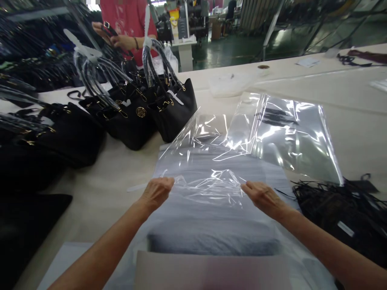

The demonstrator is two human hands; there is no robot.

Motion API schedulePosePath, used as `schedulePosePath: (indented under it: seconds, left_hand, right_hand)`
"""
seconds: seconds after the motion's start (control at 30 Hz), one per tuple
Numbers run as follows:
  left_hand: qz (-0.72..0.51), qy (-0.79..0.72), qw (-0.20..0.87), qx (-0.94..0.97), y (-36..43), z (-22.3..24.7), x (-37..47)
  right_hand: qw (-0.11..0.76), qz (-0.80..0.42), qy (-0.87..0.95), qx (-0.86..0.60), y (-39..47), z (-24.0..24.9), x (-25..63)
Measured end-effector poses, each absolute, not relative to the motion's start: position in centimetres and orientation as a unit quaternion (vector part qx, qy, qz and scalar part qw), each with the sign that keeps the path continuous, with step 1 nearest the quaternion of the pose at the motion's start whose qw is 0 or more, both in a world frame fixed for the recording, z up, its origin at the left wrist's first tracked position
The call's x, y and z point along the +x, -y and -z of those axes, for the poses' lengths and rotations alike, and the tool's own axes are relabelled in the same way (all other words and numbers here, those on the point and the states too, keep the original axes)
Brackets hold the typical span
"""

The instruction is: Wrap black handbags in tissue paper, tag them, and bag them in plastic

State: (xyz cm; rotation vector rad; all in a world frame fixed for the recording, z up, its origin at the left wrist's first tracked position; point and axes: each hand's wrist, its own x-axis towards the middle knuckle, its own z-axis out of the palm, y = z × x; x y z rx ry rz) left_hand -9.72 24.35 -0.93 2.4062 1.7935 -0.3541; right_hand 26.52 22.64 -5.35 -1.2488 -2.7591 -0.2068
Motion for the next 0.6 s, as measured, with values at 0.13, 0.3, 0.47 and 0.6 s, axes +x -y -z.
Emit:
schedulePosePath:
  seconds: [0.13, 0.3, 0.47, 0.6]
  left_hand:
    - [0.108, -0.667, 0.02, 0.737, -22.6, 1.9, -13.2]
    - [-0.17, -0.838, 0.265, 0.446, -20.5, 2.7, -14.6]
    - [-0.373, -0.769, 0.504, 0.125, -20.0, 2.1, -14.1]
    - [-0.448, -0.731, 0.514, 0.046, -19.6, 2.5, -13.7]
  right_hand:
    - [0.062, 0.001, 0.817, -0.573, -21.1, 6.4, 30.9]
    - [0.237, -0.256, 0.52, -0.78, -19.0, 5.9, 32.3]
    - [0.43, -0.608, 0.118, -0.657, -17.7, 4.2, 30.5]
    - [0.504, -0.61, -0.069, -0.607, -16.9, 4.6, 29.1]
